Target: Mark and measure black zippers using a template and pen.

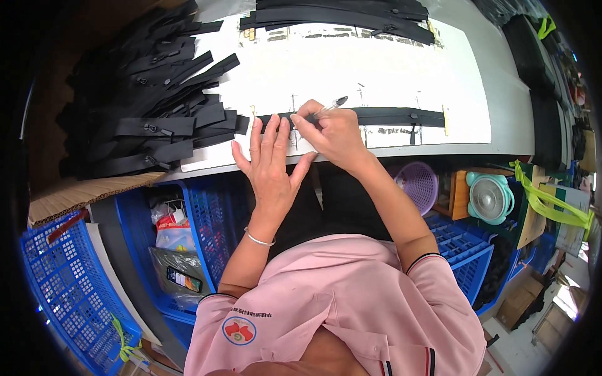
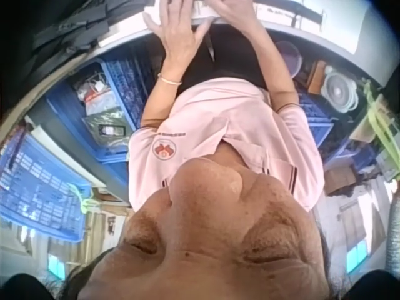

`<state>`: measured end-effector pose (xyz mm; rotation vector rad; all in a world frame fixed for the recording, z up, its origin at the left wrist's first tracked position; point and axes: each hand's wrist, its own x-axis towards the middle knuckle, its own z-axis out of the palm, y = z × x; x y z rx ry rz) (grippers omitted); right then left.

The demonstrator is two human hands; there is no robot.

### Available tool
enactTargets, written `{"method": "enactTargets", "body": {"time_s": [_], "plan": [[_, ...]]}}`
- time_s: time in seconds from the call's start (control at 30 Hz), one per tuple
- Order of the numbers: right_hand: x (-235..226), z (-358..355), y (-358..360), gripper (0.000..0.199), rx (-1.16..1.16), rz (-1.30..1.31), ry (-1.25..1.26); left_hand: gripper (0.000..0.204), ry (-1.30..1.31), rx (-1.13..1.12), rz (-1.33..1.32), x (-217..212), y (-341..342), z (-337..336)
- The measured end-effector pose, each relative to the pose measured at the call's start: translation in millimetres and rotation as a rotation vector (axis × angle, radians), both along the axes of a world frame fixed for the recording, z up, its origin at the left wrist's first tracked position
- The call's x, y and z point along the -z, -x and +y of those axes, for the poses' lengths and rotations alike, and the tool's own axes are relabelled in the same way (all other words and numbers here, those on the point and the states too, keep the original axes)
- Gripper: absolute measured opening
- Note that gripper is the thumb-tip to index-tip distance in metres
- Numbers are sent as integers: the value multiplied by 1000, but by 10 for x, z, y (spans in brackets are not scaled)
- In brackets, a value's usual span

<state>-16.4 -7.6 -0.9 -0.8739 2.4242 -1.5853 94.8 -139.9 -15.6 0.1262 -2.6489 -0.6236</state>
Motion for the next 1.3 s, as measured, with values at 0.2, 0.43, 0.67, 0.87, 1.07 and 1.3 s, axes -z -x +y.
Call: {"method": "enactTargets", "body": {"time_s": [0.2,0.43,0.67,0.87,1.07,1.3], "plan": [[2,40,22,13,-30,124,-72,73,13,4,-18,8,4,17],[-248,508,44,13,255,-67,195,74,46,-8,-31,14,0,6],[-60,874,230,25,404,-49,59,77,69,2,-46,23,-9,-5],[-18,845,248,26,386,-50,131,82,74,-3,-142,-71,-20,37],[-32,848,250,30,373,-29,94,89,-11,223,-96,-184,137,495],[69,885,262,30,349,51,92,76,-7,284,-112,-143,295,731]]}}
